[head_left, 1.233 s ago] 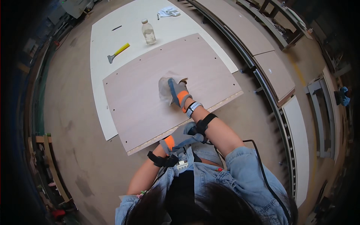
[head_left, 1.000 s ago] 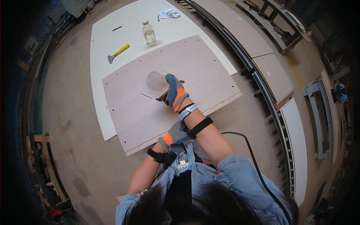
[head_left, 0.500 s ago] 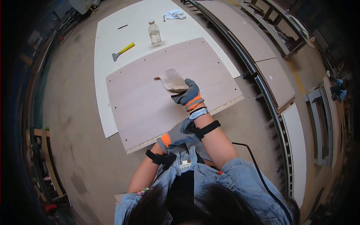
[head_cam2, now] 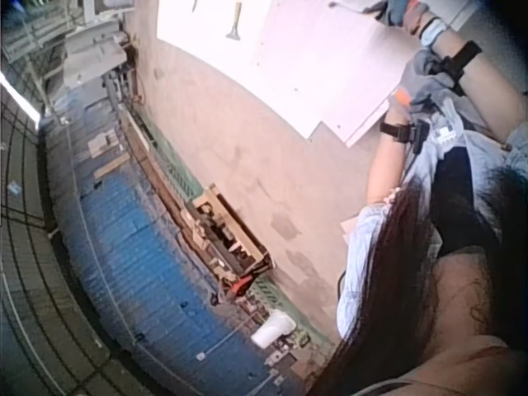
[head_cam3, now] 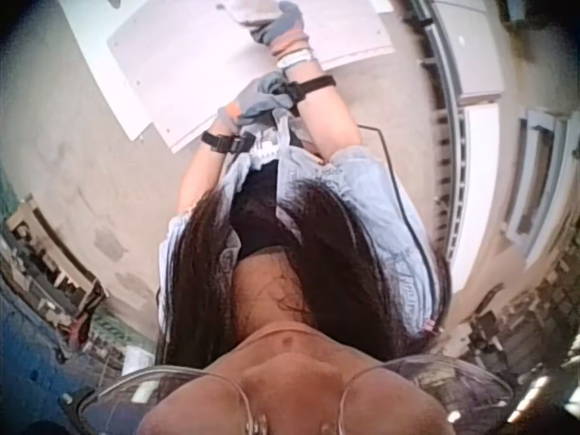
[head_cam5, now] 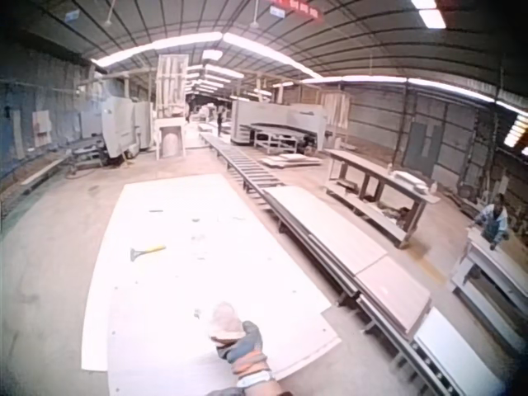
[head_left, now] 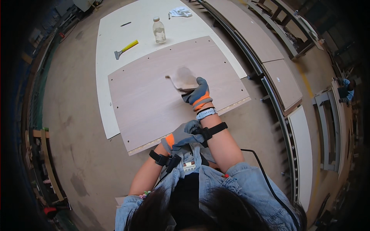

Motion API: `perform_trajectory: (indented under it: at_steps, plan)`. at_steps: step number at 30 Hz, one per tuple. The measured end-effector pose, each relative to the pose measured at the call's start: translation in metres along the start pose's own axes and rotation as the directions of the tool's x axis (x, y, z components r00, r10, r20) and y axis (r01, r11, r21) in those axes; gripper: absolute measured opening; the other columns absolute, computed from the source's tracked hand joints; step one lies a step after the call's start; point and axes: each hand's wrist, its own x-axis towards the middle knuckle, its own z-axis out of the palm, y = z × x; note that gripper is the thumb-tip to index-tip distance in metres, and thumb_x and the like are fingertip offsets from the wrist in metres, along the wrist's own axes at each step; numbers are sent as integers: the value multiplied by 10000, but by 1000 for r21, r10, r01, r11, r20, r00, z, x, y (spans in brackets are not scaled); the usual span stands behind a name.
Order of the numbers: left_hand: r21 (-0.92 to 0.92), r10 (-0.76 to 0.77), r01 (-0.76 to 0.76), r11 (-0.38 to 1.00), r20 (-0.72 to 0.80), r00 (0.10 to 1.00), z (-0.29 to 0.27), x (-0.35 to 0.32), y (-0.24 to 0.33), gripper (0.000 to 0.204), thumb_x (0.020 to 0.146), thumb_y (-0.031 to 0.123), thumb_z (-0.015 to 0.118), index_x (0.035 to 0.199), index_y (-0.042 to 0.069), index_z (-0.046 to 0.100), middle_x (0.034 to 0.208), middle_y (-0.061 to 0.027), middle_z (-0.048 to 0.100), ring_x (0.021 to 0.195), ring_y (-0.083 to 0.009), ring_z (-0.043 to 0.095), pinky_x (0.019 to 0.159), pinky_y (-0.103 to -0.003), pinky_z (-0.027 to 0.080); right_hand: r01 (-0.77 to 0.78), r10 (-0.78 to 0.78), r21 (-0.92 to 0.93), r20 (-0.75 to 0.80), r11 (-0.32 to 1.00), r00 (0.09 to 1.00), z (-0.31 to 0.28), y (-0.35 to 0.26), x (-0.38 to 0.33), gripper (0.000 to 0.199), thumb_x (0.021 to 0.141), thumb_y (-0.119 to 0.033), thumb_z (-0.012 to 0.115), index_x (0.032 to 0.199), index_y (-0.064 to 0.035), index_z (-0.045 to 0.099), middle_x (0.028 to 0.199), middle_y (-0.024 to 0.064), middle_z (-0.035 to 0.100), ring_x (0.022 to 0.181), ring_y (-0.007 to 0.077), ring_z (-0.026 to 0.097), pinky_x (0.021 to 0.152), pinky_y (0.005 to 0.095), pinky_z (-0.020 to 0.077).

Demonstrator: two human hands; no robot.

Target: Cleaning a wooden furniture panel with a cloth and liquid, then moving it to a conveyor line.

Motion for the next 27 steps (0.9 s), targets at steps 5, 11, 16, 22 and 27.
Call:
perform_trajectory:
  at_steps: [5,11,16,22,27]
  plan:
    - [-45,18,-19,999,-32,999,0,0,1,502,756,142,747,1191,15,532,1111,-43,603,1000,-114,549,896,-275,454,-31,-467,-972,-140,233,873,32,19,-29,486,915,-443,424,1018,-7,615,974,207,648,1000,311,611,808,418,513]
    - [-221,73,-70,973,4,997,7,7,2,396,834,195,669,1167,13,558,1114,-53,609,1024,-113,548,911,-261,432,490,288,-167,632,-856,720,33,17,-31,183,838,-239,536,855,-88,638,823,114,663,816,271,628,741,335,496]
    - [-251,124,-113,961,28,992,3,23,-7,357,860,170,635,1182,33,563,1163,-55,591,1067,-131,540,919,-290,431,611,650,396,711,-685,268,15,15,-14,106,783,-172,554,873,-121,578,814,28,637,808,200,626,769,317,481]
    - [262,231,-247,933,91,969,-13,29,-14,287,815,124,653,1098,95,623,1129,-66,597,1052,-202,549,922,-319,432,374,235,-200,497,-905,835,24,9,-28,340,830,-279,600,1086,-97,468,958,104,653,904,271,630,783,342,484]
    - [392,455,-489,780,181,872,-13,23,-21,299,817,148,639,1111,103,609,1129,-72,589,1038,-227,549,924,-319,432,234,32,-459,406,-857,913,33,15,-31,323,857,-294,572,1082,-85,471,974,142,644,914,306,627,770,405,504]
